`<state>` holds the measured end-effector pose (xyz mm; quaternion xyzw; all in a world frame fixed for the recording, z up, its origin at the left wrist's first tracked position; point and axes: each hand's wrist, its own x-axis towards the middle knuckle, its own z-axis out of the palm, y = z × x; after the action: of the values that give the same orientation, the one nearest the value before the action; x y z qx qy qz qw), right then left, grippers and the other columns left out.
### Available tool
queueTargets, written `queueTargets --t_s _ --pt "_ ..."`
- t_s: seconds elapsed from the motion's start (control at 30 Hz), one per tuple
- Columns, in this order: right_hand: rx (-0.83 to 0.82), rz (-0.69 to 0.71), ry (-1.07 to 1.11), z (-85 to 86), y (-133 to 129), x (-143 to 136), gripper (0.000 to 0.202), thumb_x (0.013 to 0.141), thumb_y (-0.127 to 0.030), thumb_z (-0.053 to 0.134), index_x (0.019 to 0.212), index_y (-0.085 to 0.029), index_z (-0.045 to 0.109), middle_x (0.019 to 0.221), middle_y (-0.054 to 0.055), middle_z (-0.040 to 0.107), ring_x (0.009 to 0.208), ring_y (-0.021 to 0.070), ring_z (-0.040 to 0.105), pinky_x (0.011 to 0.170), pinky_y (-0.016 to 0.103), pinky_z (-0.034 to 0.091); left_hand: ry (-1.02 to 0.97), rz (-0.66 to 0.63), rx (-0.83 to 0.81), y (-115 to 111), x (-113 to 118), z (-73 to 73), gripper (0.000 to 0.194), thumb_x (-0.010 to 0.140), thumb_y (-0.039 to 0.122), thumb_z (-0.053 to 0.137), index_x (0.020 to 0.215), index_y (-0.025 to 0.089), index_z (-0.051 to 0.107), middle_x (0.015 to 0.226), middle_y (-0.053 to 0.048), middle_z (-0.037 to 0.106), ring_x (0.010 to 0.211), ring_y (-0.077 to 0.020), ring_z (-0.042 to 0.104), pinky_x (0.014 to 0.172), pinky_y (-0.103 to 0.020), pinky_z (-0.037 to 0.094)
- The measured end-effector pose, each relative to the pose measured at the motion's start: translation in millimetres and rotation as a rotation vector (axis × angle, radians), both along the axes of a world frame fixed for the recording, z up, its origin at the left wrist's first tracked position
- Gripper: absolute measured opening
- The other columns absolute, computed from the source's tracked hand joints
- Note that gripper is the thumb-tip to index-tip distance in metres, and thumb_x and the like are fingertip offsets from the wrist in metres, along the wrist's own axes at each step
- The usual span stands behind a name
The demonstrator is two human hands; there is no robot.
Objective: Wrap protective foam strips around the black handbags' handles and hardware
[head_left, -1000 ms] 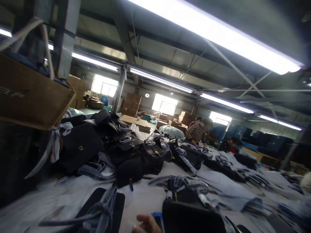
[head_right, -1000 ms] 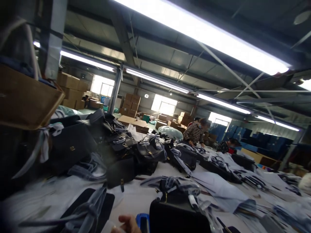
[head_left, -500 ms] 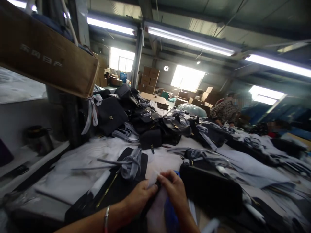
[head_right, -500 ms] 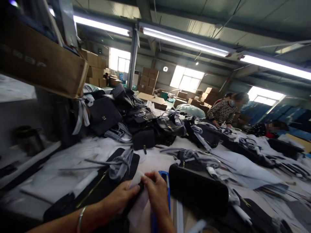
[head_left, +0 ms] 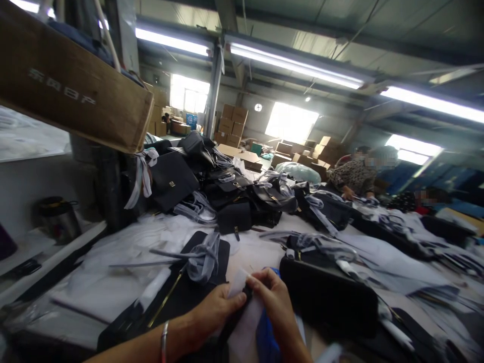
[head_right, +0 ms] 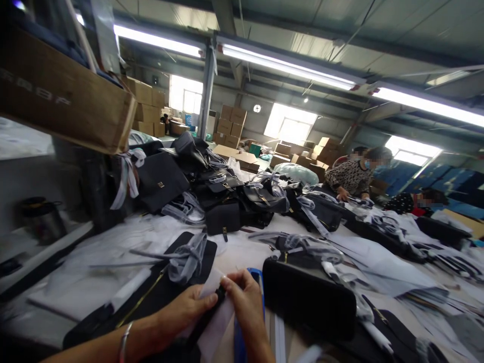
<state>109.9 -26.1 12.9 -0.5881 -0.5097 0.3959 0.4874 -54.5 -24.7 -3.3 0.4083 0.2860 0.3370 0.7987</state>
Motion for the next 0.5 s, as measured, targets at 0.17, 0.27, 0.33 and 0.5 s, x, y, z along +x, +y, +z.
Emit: queueTargets --t_s 0.17,0.27,0.33,0.5 --pt "-0.003 0.035 0.176 -3.0 -4.8 6.5 0.035 0.077 -0.051 0.074 0.084 -0.017 0.066 0.075 0.001 0.063 0.068 0.0150 0.055 0.060 0.023 0.041 0.056 0.055 0.023 2.0 5.8 -5.6 0.038 0.080 0.042 0.069 0.100 0.010 0.070 0.080 -0.008 0.070 0.075 -0.0199 0.063 0.070 -0.028 0.045" --pt "-0.030 0.052 0.485 -18.8 -13.1 15.2 0.048 0.082 -0.059 0.065 0.110 -0.020 0.065 0.086 0.005 0.066 0.070 0.0160 0.058 0.062 0.025 0.046 0.073 0.070 0.021 2.8 5.8 -2.7 0.037 0.081 0.043 0.066 0.098 0.010 0.070 0.078 -0.006 0.069 0.066 -0.0158 0.058 0.064 -0.025 0.043" --pt "-0.047 0.043 0.573 -33.4 -18.5 18.6 0.053 0.080 -0.058 0.069 0.117 -0.020 0.064 0.083 0.005 0.066 0.068 0.0152 0.058 0.061 0.025 0.046 0.079 0.093 0.018 1.5 4.6 2.2 0.035 0.081 0.042 0.066 0.095 0.010 0.070 0.079 -0.007 0.069 0.066 -0.0148 0.057 0.064 -0.024 0.042" --pt "-0.037 0.210 0.441 -45.8 -25.0 11.3 0.050 0.077 -0.053 0.075 0.112 -0.019 0.067 0.074 0.002 0.063 0.057 0.0118 0.051 0.054 0.023 0.042 0.027 0.016 0.022 -5.1 2.9 18.6 0.035 0.081 0.044 0.062 0.087 0.010 0.067 0.072 -0.008 0.067 0.062 -0.0163 0.059 0.061 -0.026 0.043"
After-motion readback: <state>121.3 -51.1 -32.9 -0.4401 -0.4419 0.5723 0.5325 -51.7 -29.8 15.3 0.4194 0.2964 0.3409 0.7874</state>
